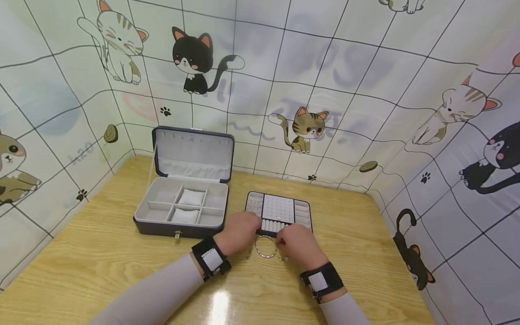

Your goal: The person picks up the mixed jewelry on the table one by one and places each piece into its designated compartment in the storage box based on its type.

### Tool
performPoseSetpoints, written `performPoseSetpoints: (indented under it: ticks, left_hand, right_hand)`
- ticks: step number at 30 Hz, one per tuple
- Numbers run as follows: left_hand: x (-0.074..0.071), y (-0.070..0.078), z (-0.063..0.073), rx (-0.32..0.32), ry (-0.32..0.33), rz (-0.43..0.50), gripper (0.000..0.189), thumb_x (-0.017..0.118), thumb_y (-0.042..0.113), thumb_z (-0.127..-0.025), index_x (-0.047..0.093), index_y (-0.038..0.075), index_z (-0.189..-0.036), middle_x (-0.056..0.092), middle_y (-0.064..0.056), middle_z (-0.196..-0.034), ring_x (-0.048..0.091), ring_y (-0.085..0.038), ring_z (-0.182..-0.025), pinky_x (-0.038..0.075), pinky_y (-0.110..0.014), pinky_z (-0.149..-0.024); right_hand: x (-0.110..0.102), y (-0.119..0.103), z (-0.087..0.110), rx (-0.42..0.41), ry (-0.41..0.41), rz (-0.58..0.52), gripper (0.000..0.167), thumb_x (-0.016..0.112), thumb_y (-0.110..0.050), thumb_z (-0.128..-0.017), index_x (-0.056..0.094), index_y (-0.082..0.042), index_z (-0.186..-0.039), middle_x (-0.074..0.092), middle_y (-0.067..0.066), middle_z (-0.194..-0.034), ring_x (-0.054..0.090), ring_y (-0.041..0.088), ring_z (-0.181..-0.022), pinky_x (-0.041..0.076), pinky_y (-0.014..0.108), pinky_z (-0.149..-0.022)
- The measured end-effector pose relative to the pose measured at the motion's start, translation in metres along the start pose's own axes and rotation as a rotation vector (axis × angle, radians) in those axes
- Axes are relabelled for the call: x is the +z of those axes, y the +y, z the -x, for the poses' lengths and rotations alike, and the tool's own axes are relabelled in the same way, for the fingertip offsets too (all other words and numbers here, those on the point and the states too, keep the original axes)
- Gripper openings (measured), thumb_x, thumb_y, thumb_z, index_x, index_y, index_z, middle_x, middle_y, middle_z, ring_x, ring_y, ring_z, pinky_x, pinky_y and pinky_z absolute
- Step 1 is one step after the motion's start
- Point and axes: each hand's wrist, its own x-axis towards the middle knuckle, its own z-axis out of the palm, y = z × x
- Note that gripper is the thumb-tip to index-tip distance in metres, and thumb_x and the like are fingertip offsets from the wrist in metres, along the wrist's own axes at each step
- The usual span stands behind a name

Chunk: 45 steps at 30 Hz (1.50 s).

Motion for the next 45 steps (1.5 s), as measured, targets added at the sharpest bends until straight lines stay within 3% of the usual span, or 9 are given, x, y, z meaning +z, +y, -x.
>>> performPoseSetpoints:
  ticks: [6,13,17,21,28,34,40,45]
  left_hand:
    - [0.001,-0.001,0.000,-0.003,-0.003,0.004,0.011,0.070,0.018,-0.098,0.075,0.018,-0.088,0.066,0.003,-0.074,0.053,-0.011,-0.062,0.044,-0.028,-0.048]
    - [0.001,-0.002,0.000,0.008,-0.001,0.015,0.012,0.070,0.018,-0.097,0.073,0.018,-0.085,0.068,0.002,-0.077,0.060,-0.013,-0.067,0.047,-0.032,-0.049]
    - [0.003,-0.001,-0.001,0.008,-0.007,0.016,0.013,0.069,0.018,-0.097,0.073,0.018,-0.085,0.068,0.002,-0.077,0.062,-0.014,-0.068,0.048,-0.032,-0.049]
    - [0.002,-0.001,-0.002,0.017,0.001,0.010,0.012,0.070,0.017,-0.097,0.074,0.018,-0.086,0.069,0.002,-0.077,0.063,-0.014,-0.068,0.049,-0.033,-0.050]
    - [-0.001,-0.002,0.000,0.023,0.001,0.010,0.010,0.070,0.017,-0.096,0.076,0.017,-0.088,0.071,0.001,-0.080,0.065,-0.015,-0.071,0.051,-0.033,-0.053]
    - [-0.002,-0.003,0.001,0.017,0.013,0.022,0.012,0.070,0.016,-0.096,0.075,0.017,-0.085,0.071,0.001,-0.078,0.066,-0.016,-0.070,0.051,-0.034,-0.051]
    - [-0.001,-0.002,0.000,0.013,0.002,0.032,0.013,0.069,0.015,-0.097,0.074,0.017,-0.085,0.070,0.001,-0.078,0.064,-0.015,-0.068,0.049,-0.033,-0.049]
    - [-0.001,-0.002,0.001,0.011,-0.013,0.040,0.014,0.068,0.016,-0.099,0.076,0.017,-0.088,0.070,0.001,-0.079,0.062,-0.014,-0.067,0.048,-0.032,-0.050]
  right_hand:
    - [0.000,-0.005,0.001,-0.018,0.010,0.010,0.029,0.081,-0.010,-0.086,0.070,-0.029,-0.066,0.057,-0.019,-0.064,0.047,0.003,-0.062,0.044,0.022,-0.062]
    - [-0.002,-0.008,0.002,-0.039,0.007,-0.086,0.030,0.073,0.005,-0.080,0.071,-0.022,-0.066,0.060,-0.015,-0.064,0.049,0.003,-0.060,0.045,0.021,-0.059]
    - [0.002,0.000,0.004,0.009,-0.024,-0.215,0.030,0.072,0.000,-0.083,0.071,-0.027,-0.070,0.061,-0.018,-0.066,0.054,0.003,-0.064,0.048,0.022,-0.062]
    - [0.008,0.016,0.005,0.088,-0.042,-0.442,0.026,0.073,-0.006,-0.086,0.075,-0.031,-0.078,0.069,-0.017,-0.074,0.063,0.007,-0.070,0.055,0.026,-0.065]
    - [0.021,0.045,0.003,0.113,0.025,-0.757,0.019,0.074,-0.001,-0.085,0.078,-0.019,-0.089,0.076,0.000,-0.089,0.065,0.015,-0.080,0.056,0.027,-0.073]
    - [0.020,0.054,-0.001,0.124,-0.001,-0.854,0.015,0.071,0.001,-0.086,0.077,-0.012,-0.091,0.073,0.004,-0.090,0.064,0.018,-0.080,0.055,0.028,-0.073]
    - [0.014,0.069,-0.005,0.119,-0.107,-0.979,0.005,0.069,-0.006,-0.095,0.073,-0.003,-0.097,0.071,0.003,-0.085,0.063,0.014,-0.069,0.054,0.027,-0.064]
    - [0.012,0.078,-0.011,0.140,-0.180,-1.092,0.013,0.068,-0.011,-0.096,0.069,0.002,-0.097,0.065,-0.003,-0.076,0.056,0.010,-0.063,0.048,0.022,-0.059]
